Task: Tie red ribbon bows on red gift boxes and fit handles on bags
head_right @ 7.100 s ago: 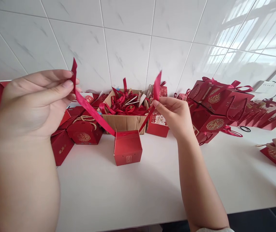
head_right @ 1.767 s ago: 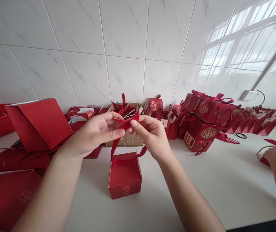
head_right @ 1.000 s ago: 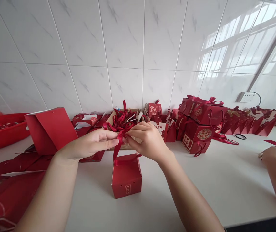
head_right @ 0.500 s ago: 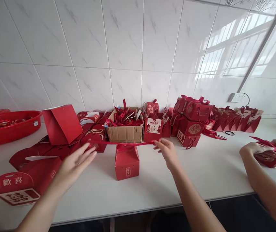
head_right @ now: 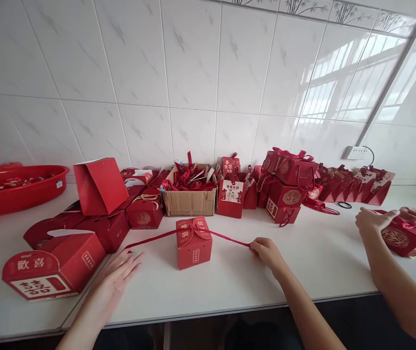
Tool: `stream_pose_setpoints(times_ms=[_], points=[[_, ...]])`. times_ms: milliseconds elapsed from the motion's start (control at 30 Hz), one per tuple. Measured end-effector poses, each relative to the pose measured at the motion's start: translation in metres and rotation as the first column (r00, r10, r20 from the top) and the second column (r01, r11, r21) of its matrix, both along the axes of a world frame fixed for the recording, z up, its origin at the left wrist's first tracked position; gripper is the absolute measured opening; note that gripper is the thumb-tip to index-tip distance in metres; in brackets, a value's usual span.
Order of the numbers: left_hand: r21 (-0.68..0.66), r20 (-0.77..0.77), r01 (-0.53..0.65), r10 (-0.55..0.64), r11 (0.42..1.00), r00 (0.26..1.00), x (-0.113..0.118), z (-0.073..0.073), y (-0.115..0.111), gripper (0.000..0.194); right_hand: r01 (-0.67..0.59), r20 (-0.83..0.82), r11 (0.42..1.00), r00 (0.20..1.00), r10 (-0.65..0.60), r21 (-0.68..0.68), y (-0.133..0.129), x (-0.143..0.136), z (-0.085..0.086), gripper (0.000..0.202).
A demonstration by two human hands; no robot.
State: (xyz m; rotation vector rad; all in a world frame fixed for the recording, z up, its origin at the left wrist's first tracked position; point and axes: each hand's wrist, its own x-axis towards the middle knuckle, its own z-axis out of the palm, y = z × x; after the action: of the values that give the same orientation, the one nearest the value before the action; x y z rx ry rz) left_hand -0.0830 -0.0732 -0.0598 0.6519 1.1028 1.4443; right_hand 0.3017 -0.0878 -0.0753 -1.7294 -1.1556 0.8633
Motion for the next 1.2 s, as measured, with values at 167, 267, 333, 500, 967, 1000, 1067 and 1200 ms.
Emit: stream_pose_setpoints(times_ms=[167,267,333,500,967,1000,1067,1200], points=[[0.125,-0.421,-0.012,0.064,0.992,0.905,-0.006,-0.003,-0.012,0.020,0.096,0.088,0.989,0.990,-0.105,0.109,0.001,0.000,0.008,0.027],[0.406,-0.745,-0.005,0.334,0.914,0.577,0.007,0.009,-0.013,0.018,0.017,0.088,0.977,0.995,-0.037,0.214,0.005,-0.018,0.023,0.034],[0.510,-0.794,0.127,0.409,0.851,0.450,0.025,0.024,-0.007,0.014,-0.095,0.078,0.960,0.994,0.077,0.263,0.011,-0.039,0.034,0.035],[0.308,-0.817,0.515,-0.055,0.800,0.574,0.075,0.048,0.022,0.023,-0.245,0.039,0.918,0.969,0.246,0.313,0.032,-0.087,0.050,0.041],[0.127,-0.790,0.647,-0.318,0.752,0.525,0.079,0.045,0.036,0.048,-0.342,0.043,0.923,0.940,0.339,0.177,0.031,-0.097,0.038,0.046],[0.066,-0.787,0.656,-0.365,0.752,0.497,0.078,0.047,0.037,0.056,-0.339,0.068,0.924,0.941,0.332,0.177,0.030,-0.097,0.037,0.048],[-0.044,-0.788,0.645,-0.423,0.763,0.446,0.075,0.050,0.040,0.069,-0.335,0.109,0.925,0.941,0.320,0.176,0.028,-0.096,0.035,0.051],[-0.193,-0.725,0.684,-0.572,0.703,0.383,0.072,0.055,0.044,0.069,-0.334,0.163,0.926,0.938,0.307,0.175,0.025,-0.094,0.034,0.055]])
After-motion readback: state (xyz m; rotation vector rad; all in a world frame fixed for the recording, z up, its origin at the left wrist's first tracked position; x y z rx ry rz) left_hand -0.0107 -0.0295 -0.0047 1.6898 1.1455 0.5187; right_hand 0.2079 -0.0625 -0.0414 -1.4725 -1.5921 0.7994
